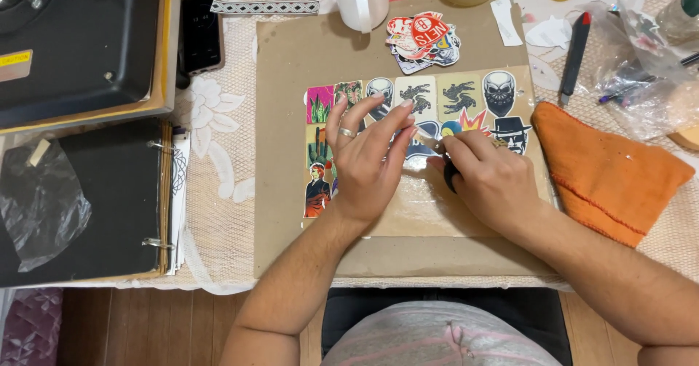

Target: Peeling various stickers from their backing and arranging them on a clear plastic sheet, using scissors to trim some of them.

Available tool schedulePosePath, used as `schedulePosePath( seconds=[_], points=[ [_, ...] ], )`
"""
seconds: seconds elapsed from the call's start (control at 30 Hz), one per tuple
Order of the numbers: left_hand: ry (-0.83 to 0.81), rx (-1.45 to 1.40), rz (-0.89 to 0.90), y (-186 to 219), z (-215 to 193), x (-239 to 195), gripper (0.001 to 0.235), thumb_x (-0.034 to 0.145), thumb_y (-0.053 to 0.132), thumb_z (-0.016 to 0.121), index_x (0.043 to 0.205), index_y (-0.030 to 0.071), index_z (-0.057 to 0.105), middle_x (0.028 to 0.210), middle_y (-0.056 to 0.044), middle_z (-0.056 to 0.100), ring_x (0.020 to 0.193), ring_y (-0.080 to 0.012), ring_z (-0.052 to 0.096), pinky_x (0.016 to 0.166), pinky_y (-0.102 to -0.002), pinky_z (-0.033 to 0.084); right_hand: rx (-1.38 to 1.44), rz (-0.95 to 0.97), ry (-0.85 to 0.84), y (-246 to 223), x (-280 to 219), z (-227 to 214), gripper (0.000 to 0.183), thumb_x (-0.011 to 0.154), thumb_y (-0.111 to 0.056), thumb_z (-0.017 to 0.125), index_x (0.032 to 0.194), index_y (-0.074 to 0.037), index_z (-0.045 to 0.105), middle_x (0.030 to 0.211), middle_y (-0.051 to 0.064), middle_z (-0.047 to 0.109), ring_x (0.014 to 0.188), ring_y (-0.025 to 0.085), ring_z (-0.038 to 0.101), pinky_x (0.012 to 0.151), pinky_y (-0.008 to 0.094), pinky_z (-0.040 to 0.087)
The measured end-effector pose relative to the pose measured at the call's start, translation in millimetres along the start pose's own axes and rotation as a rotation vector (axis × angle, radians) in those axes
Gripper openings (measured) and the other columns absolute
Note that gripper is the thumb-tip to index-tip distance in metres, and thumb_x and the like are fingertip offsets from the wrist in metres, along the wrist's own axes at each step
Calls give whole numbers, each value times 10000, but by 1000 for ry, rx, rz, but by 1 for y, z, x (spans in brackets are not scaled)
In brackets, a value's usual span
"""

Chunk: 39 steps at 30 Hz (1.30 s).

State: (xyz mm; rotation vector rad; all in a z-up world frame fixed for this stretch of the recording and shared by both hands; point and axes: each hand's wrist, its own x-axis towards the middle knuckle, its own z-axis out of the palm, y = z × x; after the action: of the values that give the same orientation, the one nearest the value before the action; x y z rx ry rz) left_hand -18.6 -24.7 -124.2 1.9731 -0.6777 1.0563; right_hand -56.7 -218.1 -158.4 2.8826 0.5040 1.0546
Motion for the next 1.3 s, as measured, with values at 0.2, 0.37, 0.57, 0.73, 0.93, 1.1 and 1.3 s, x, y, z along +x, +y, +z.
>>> schedulePosePath(
  seconds=[0.2, 0.37, 0.57, 0.73, 0.93, 1.1, 1.3],
  points=[
    [82, -138, -80, -2, -1, 1, 322, 858, 80, 821, 1162, 114, 719, 940, 45, 783, 1096, -203, 677, 1161, -499, 327, 204, 79, -168, 7, 27, -36, 537, 685, -148, 726, 1203, -269, 651, 1085, -57, 617, 726, 275, 702, 614, 386, 578],
    [81, -190, -300, 2, -18, 13, 288, 1011, 87, 666, 1273, 99, 548, 1033, -42, 769, 1105, -148, 701, 1237, -432, 353, 226, 348, -339, 86, 29, -22, 517, 869, -261, 744, 1347, -77, 678, 1196, 202, 624, 927, 426, 646, 713, 529, 493],
    [207, -316, -421, -7, -28, 26, 326, 1076, 109, 530, 1389, 58, 454, 1104, -117, 747, 1246, -236, 624, 1132, -366, 499, -159, 316, -527, 146, -2, 15, 332, 833, -197, 653, 1151, -200, 748, 1046, 82, 740, 927, 369, 711, 717, 455, 525],
    [257, -343, -432, -19, -29, 28, 321, 1086, 115, 500, 1400, 80, 441, 1094, -62, 727, 1211, -210, 592, 1182, -388, 434, -192, 57, -319, 111, 58, 6, 498, 739, -98, 577, 1143, -282, 803, 988, -52, 750, 804, 264, 709, 473, 363, 499],
    [218, -310, -450, -21, -25, 23, 338, 1067, 110, 481, 1400, 73, 437, 1077, -44, 729, 1188, -217, 595, 1161, -388, 434, 407, -245, -586, 81, 167, 56, 320, 875, -73, 728, 1185, -147, 752, 1184, 58, 721, 1035, 311, 661, 824, 498, 533],
    [209, -289, -441, -23, -21, 22, 337, 1060, 142, 486, 1385, 59, 446, 1049, -45, 729, 1155, -227, 618, 1121, -393, 464, 242, -291, -864, 74, 215, 95, 617, 800, -81, 805, 1381, -113, 600, 1476, 94, 554, 1270, 364, 565, 1066, 523, 447],
    [198, -326, -501, -19, -20, 22, 374, 1047, 110, 487, 1409, 53, 412, 1052, -52, 725, 1179, -215, 588, 744, -264, 637, 116, -259, -945, 75, 227, 101, 591, 820, -216, 827, 1377, -210, 631, 1361, 87, 612, 1229, 355, 592, 952, 506, 533]
  ],
)
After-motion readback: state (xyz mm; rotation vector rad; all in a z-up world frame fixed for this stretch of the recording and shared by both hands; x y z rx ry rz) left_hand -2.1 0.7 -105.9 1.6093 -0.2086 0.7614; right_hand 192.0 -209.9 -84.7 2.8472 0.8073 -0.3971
